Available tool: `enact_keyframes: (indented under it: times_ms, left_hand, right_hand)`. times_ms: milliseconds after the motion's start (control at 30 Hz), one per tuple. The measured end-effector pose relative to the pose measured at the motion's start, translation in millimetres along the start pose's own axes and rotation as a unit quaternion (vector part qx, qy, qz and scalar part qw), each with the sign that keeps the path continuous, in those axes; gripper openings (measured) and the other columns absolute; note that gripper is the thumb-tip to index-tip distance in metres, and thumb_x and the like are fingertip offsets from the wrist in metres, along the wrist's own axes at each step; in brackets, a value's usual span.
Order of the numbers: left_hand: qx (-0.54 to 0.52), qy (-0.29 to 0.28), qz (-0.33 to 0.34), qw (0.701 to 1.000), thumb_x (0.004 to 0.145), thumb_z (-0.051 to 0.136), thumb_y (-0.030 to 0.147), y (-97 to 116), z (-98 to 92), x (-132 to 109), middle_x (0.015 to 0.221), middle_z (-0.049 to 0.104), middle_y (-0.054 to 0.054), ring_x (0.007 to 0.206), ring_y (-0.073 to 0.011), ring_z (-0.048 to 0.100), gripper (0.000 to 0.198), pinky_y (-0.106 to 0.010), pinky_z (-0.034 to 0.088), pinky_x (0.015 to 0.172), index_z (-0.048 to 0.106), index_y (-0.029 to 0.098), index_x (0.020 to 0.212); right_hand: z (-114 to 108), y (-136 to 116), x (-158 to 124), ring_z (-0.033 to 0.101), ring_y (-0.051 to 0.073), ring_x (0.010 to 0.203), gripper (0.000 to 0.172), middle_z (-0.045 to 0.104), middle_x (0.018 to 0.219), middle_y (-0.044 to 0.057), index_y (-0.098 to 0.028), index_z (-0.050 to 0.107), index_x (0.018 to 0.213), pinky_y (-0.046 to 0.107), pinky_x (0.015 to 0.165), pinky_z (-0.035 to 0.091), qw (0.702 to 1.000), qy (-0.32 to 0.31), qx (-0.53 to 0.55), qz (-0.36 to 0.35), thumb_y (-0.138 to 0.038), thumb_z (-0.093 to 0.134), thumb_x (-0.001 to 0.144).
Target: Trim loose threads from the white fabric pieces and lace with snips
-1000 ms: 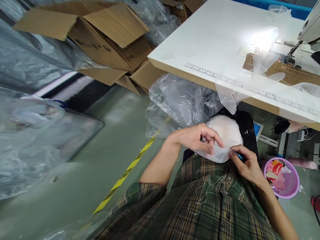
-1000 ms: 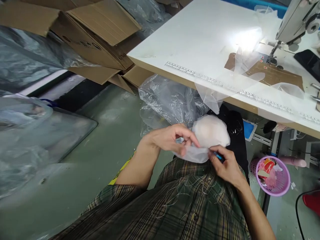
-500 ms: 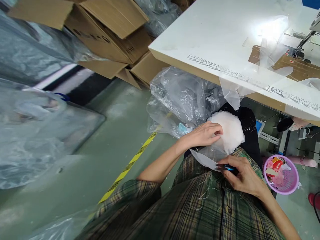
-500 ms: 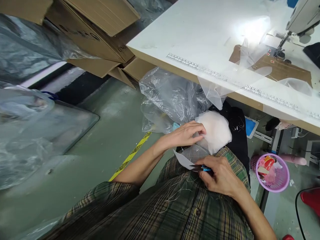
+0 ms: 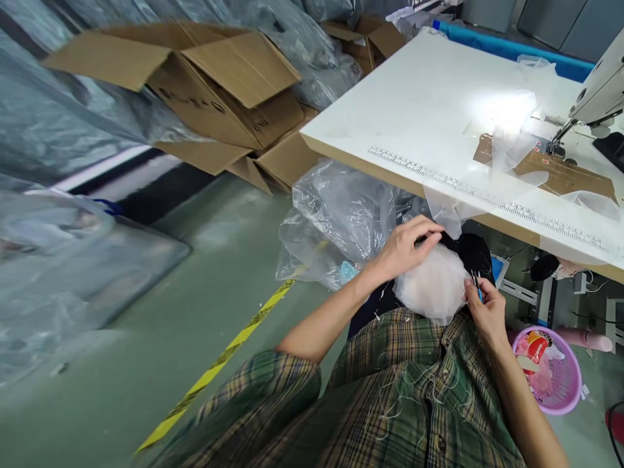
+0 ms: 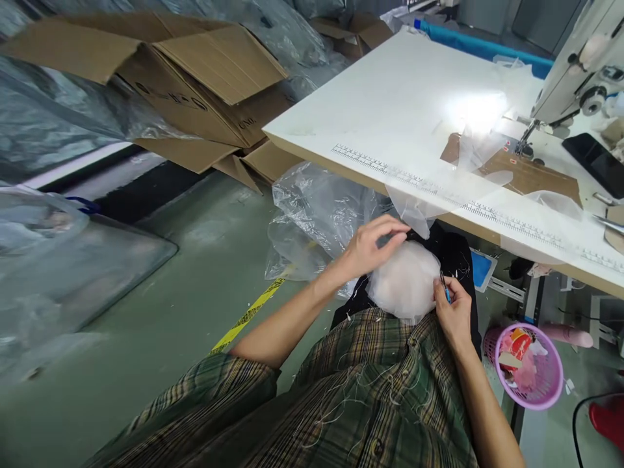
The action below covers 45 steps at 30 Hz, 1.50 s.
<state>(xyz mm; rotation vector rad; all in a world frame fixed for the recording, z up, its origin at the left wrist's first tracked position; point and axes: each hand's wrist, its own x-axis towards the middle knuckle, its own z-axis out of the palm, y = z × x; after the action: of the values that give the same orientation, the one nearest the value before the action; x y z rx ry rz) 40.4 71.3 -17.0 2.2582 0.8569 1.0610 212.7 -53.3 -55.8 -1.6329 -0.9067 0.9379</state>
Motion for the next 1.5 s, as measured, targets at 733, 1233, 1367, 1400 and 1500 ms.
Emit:
enact_keyframes:
  times_ms: [733,1233,1367,1400,1500]
  left_hand:
    - [0.060,-0.274,0.128,0.951,0.080,0.067,0.053,-21,85.3,-54,0.137,0.058,-0.023,0.135,-0.0367,0.046,0.067,-0.054,0.027,0.119,0.058,0.008,0.129]
    - [-0.066,0.123,0.057,0.989,0.092,0.049,0.050,50,-29.1,-31,0.095,0.075,-0.008,0.085,-0.0225,0.067,0.035,-0.044,0.049,0.087,0.068,0.020,0.089]
    - [-0.311,-0.141,-0.088,0.936,0.090,0.032,0.075,54,-12.1,-21,0.083,0.074,-0.009,0.075,-0.0216,0.066,0.071,-0.037,0.052,0.073,0.072,0.017,0.092]
    - [-0.368,-0.192,-0.123,0.902,0.087,0.038,0.077,55,-7.0,-20,0.076,0.072,-0.007,0.067,-0.0192,0.064,0.070,-0.034,0.051,0.067,0.072,0.016,0.090]
    - [-0.440,-0.237,-0.226,0.836,0.074,0.068,0.067,57,1.6,-20,0.063,0.065,-0.002,0.055,-0.0118,0.055,0.054,-0.025,0.044,0.055,0.072,0.014,0.082]
  right_hand:
    - [37,-25,69,0.046,0.012,0.055,0.040,0.056,0.060,-0.002,-0.016,0.075,0.091,0.027,0.056,0.044,0.976,0.046,-0.050,-0.208,-0.052,0.065,0.077]
    - [3,-106,-43,0.048,0.009,0.035,0.019,0.064,0.062,0.000,-0.020,0.061,0.068,0.021,0.033,0.037,0.965,-0.241,0.051,-0.086,-0.033,0.067,0.080]
    - [-4,-102,-45,0.039,0.007,0.027,0.030,0.058,0.046,-0.004,-0.019,0.063,0.069,0.019,0.029,0.029,0.961,-0.256,0.098,0.024,-0.046,0.074,0.075]
    - [-5,-98,-44,0.038,0.006,0.027,0.032,0.058,0.045,-0.004,-0.018,0.064,0.069,0.019,0.030,0.028,0.964,-0.243,0.103,0.033,-0.048,0.076,0.072]
    - [-10,-85,-41,0.035,0.006,0.027,0.040,0.054,0.039,-0.004,-0.017,0.066,0.067,0.019,0.031,0.026,0.973,-0.192,0.115,0.059,-0.055,0.079,0.067]
